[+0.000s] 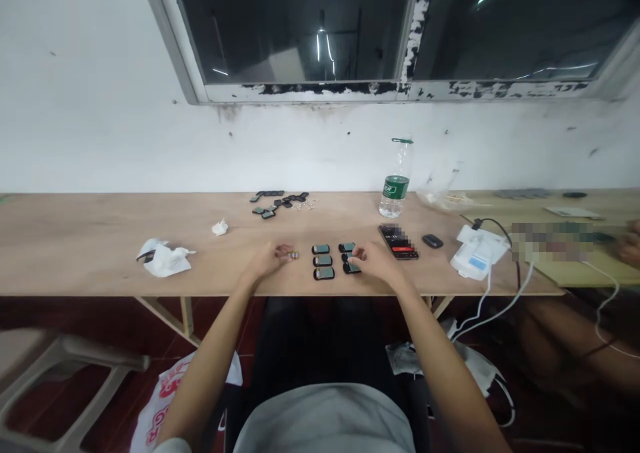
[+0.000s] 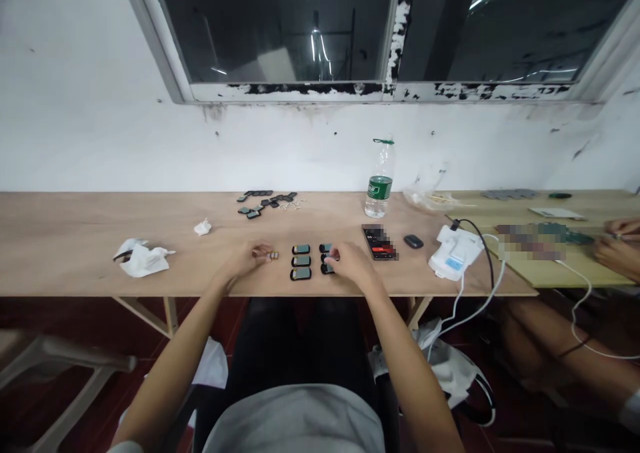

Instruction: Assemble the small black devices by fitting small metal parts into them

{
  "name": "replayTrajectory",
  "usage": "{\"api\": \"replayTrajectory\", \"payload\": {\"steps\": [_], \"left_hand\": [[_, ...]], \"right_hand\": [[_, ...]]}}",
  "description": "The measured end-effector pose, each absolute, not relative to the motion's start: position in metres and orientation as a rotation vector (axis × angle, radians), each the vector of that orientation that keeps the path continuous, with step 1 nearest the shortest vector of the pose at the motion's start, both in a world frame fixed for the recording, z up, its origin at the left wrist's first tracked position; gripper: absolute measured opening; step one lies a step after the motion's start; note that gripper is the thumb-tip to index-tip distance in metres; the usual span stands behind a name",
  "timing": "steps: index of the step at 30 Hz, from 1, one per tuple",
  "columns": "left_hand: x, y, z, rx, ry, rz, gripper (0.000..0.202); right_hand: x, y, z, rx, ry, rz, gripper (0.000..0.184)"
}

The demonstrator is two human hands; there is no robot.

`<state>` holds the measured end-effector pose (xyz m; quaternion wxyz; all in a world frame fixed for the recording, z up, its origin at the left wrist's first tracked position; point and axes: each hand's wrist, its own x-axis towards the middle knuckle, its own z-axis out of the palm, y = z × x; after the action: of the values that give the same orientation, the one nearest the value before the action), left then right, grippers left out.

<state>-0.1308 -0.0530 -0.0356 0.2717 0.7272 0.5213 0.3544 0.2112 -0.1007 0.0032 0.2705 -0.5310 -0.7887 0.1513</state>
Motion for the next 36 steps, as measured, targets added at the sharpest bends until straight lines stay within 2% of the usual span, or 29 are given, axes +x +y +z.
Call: {"api": "replayTrajectory", "payload": {"steps": [4,7,10,21,28,33,36], "left_hand": [[-0.132,-0.055,-0.034,1.972,1.458,0.958,0.046],[-0.135,-0.057,-0.03,2.023,1.492,0.93,0.044],[-0.137,-0.057,-0.027,2.08,1.507,0.906,0.043],[-0.134,-0.06,-0.021,2.046,1.501,0.871,0.043],[-0.132,-0.061,-0.02,2.029,1.474,0.887,0.04],[-0.13,-0.064,-0.017,2.023,1.507,0.891,0.039],[-0.129,-0.067,-0.014,2.033,1.51,0.87,0.04]], "right_hand": [[0.19,-0.113,0.008,-1.149,-2.297,0.506,0.009],[0.177,-0.115,0.005,-1.061,-2.37,0.506,0.013],[0.172,-0.116,0.002,-1.057,-2.416,0.477,0.014],[0.166,-0.119,-0.005,-1.134,-2.46,0.411,0.002],[0.159,-0.119,-0.009,-1.159,-2.442,0.389,0.002],[0.161,-0.119,-0.007,-1.191,-2.46,0.412,0.007],[0.163,-0.121,-0.004,-1.133,-2.455,0.465,0.023]]}}
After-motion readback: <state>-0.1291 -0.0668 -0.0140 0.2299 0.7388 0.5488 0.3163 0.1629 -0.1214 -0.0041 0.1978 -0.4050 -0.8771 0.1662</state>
